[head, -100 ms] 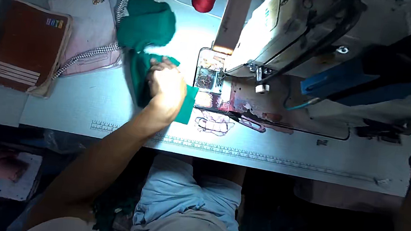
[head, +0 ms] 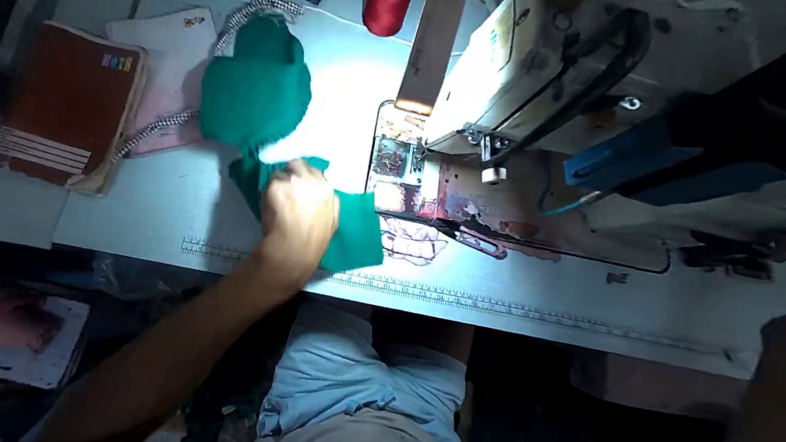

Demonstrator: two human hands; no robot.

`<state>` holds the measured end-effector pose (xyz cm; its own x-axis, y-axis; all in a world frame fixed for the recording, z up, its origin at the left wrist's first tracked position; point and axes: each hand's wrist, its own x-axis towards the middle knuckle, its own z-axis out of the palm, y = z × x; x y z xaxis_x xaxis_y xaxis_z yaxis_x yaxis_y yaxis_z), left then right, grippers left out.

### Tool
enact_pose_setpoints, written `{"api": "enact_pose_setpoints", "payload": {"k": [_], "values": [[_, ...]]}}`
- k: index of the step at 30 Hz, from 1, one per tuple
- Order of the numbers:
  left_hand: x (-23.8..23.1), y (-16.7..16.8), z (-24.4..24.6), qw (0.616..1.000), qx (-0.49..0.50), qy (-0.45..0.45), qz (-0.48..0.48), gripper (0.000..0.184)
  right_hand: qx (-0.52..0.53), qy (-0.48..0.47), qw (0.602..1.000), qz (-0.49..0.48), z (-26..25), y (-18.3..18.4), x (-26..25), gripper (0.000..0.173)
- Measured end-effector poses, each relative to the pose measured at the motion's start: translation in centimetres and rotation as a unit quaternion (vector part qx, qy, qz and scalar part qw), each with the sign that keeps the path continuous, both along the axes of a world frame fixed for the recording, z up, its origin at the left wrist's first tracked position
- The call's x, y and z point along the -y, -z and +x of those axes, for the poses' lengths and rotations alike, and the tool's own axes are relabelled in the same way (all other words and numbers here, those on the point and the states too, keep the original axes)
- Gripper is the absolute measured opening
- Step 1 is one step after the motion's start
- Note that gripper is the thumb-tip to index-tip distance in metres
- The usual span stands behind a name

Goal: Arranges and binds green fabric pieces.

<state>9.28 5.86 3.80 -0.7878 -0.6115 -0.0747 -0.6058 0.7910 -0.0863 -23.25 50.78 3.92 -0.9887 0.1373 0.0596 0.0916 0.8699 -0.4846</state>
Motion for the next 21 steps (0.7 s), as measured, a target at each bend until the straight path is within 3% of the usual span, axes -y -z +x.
{"api": "enact_pose_setpoints", "payload": {"k": [2,3,4,6,7,11,13,16,21], "values": [[-1.5,-1.1,2.8,0.999,-0.007,0.018,0.037,0.055,-0.155,-0.095,0.968,-0.172,7.1,0.3,6.6,0.041],[-2.1,-0.5,3.4,0.999,0.002,-0.007,0.035,0.060,-0.185,-0.194,0.942,-0.203,10.3,0.9,9.6,0.039],[-2.7,0.5,3.8,0.999,0.002,-0.026,0.021,0.063,-0.174,-0.293,0.924,-0.176,13.3,1.5,12.2,0.040],[-3.9,1.7,4.5,0.999,0.003,-0.042,0.010,0.063,-0.110,-0.427,0.897,-0.032,17.3,2.6,17.0,0.057],[-4.3,1.9,4.7,0.999,0.008,-0.043,0.013,0.062,-0.087,-0.455,0.886,0.018,18.1,3.4,18.9,0.060],[-5.1,2.0,4.8,0.999,0.015,-0.042,0.024,0.060,-0.154,-0.491,0.849,0.121,17.8,5.1,21.7,0.036],[-5.3,2.1,4.8,0.999,0.009,-0.048,0.024,0.060,-0.174,-0.505,0.837,0.119,18.5,4.5,22.1,0.031],[-5.6,2.1,4.9,0.999,0.007,-0.048,0.025,0.060,-0.113,-0.553,0.821,0.085,21.1,3.0,23.8,0.035],[-5.7,2.1,4.7,0.998,0.016,-0.049,0.023,0.060,-0.085,-0.600,0.790,0.094,23.1,2.9,30.1,0.032]]}}
